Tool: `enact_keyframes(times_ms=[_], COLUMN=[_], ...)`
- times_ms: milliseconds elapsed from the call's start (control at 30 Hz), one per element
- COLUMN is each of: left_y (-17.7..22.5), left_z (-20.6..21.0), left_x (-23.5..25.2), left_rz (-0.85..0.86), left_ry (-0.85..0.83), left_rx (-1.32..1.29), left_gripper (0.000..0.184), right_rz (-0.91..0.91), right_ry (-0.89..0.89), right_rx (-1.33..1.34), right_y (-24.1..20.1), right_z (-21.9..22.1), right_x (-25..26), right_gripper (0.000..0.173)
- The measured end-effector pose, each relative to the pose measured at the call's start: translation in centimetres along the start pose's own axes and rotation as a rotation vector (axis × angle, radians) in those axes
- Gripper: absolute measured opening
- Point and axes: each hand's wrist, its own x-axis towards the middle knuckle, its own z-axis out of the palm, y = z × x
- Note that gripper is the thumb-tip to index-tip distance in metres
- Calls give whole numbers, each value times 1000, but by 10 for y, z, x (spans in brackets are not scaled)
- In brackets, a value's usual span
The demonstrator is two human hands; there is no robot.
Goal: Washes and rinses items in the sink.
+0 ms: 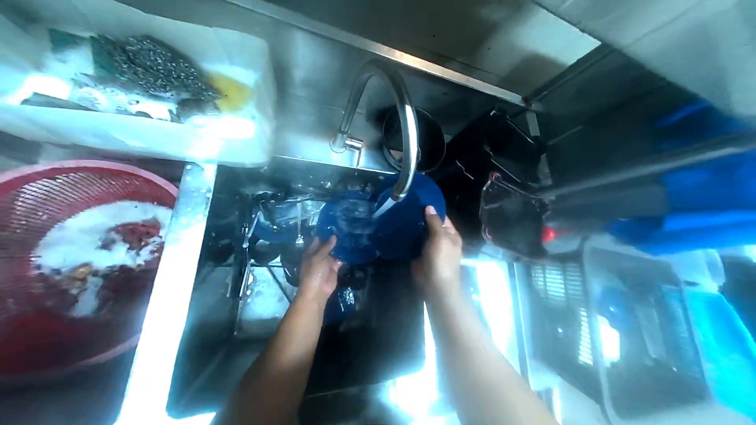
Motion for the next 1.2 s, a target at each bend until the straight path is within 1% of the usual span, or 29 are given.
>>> enact_keyframes(times_ms=[67,100,133,200,267,333,367,400,433,467,500,567,600,667,700,800,833,867,900,933,967,1000,1067,1100,1133,1200], left_y=[-1,-2,-3,-6,-10,-14,-18,-21,-25,-30,-35,-42,-41,-38,-37,-46,-49,-48,-37,-25,-15,-6,-18,-25,-26,-21], left_z=[0,0,-2,-6,-3,8,16,28,39,47,54,68,76,91,95,92,87,81,79,80,84,86,68,54,41,23], left_x=[0,-2,-2,-2,1,6,12,19,28,36,42,50,51,47,44,45,45,41,27,14,6,4,26,37,43,45], left_rz=[2,-8,-25,-71,-104,-143,-174,-211,-259,-305,-338,-377,-404,-467,-489,-547,-545,-518,-456,-370,-277,-197,-56,1,51,120], left_ry=[10,21,26,32,48,9,-3,-4,-44,-133,-238,-416,-494,-580,-611,-704,-730,-731,-675,-567,-416,-301,-204,-190,-185,-178], left_rx=[56,77,89,87,63,32,4,-39,-102,-173,-212,-153,-80,-1,31,7,11,55,160,311,480,572,563,517,469,422], left_gripper=[32,32,32,35,37,38,34,25,23,33,35,29,30,40,41,40,36,31,28,24,22,28,38,40,39,35], right_rz=[-198,-263,-318,-415,-467,-471,-460,-443,-431,-426,-432,-445,-452,-480,-498,-601,-638,-671,-694,-705,-713,-727,-838,-929,-1013,-1118], right_ry=[31,28,40,58,65,114,132,147,152,156,163,163,154,148,143,114,100,84,70,63,62,60,25,-30,-104,-262], right_rx=[-167,-256,-305,-310,-251,-195,-172,-161,-156,-157,-157,-161,-169,-184,-191,-220,-229,-241,-247,-245,-237,-236,-322,-437,-584,-907], right_y=[-10,-13,-15,-13,-10,-5,-2,0,2,4,6,9,9,9,9,13,14,15,15,14,11,7,3,4,9,27], right_z=[-12,-21,-28,-42,-54,-61,-65,-67,-70,-71,-72,-75,-78,-82,-84,-89,-89,-89,-89,-86,-84,-81,-74,-73,-70,-63], right_x=[-9,-15,-19,-23,-29,-38,-42,-45,-49,-52,-55,-58,-60,-62,-63,-64,-64,-65,-67,-69,-71,-72,-67,-60,-51,-28], right_gripper=[27,29,29,24,21,18,18,18,18,19,19,21,22,23,23,21,21,20,20,20,20,19,17,21,26,28])
